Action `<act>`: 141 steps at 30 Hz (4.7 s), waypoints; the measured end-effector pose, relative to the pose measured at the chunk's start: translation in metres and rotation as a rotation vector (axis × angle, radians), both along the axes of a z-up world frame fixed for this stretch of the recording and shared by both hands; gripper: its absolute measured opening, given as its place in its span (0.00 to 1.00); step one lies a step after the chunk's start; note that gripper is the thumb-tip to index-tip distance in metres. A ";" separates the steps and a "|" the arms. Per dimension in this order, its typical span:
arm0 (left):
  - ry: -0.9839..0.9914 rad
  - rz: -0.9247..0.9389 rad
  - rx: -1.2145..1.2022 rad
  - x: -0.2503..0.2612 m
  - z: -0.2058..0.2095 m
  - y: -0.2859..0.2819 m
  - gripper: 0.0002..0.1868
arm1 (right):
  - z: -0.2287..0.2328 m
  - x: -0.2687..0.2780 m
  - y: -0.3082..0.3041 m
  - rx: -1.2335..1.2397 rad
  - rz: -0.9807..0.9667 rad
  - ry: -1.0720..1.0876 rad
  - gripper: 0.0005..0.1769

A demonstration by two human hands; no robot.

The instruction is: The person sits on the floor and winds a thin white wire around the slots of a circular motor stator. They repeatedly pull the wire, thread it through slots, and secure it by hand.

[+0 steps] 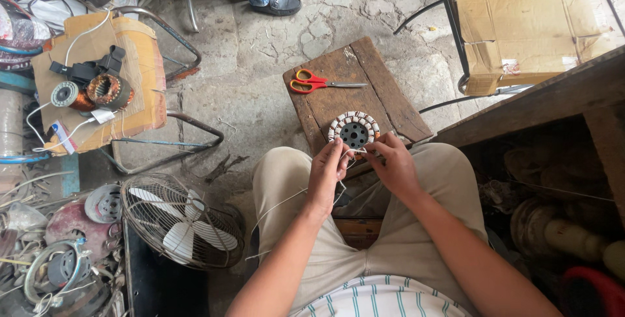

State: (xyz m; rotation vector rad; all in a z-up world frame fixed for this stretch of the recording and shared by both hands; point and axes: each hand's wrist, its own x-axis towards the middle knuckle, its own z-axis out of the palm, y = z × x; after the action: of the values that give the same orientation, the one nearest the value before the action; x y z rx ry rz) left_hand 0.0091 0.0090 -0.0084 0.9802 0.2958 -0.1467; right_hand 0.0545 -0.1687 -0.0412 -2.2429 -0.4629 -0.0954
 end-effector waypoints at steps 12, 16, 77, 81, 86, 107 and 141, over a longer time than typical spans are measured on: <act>-0.010 0.020 0.147 -0.001 0.007 -0.003 0.17 | 0.014 -0.010 0.004 -0.141 0.033 -0.116 0.11; -0.002 0.014 0.136 0.000 0.012 -0.001 0.19 | 0.021 -0.010 0.007 -0.231 0.049 -0.164 0.15; -0.423 -0.159 0.623 -0.010 0.038 -0.015 0.20 | -0.036 -0.016 -0.002 -0.325 -0.059 0.185 0.09; -0.377 -0.170 0.653 -0.009 0.039 -0.016 0.18 | -0.021 -0.022 -0.002 -0.403 0.009 0.272 0.12; -0.288 -0.194 0.700 -0.008 0.031 -0.017 0.14 | -0.005 -0.035 -0.006 -0.475 0.031 0.424 0.13; -0.254 -0.262 0.815 -0.009 0.032 -0.017 0.12 | -0.012 -0.039 -0.008 -0.534 0.173 0.312 0.11; -0.182 -0.497 0.864 -0.015 -0.010 -0.008 0.12 | 0.163 -0.093 -0.061 0.384 0.815 0.514 0.08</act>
State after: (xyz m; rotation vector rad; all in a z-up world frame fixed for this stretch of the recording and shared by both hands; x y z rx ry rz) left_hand -0.0060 0.0011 -0.0184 1.9051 -0.0816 -0.3975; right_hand -0.0381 -0.2297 0.1214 -1.4863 -0.9321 0.7302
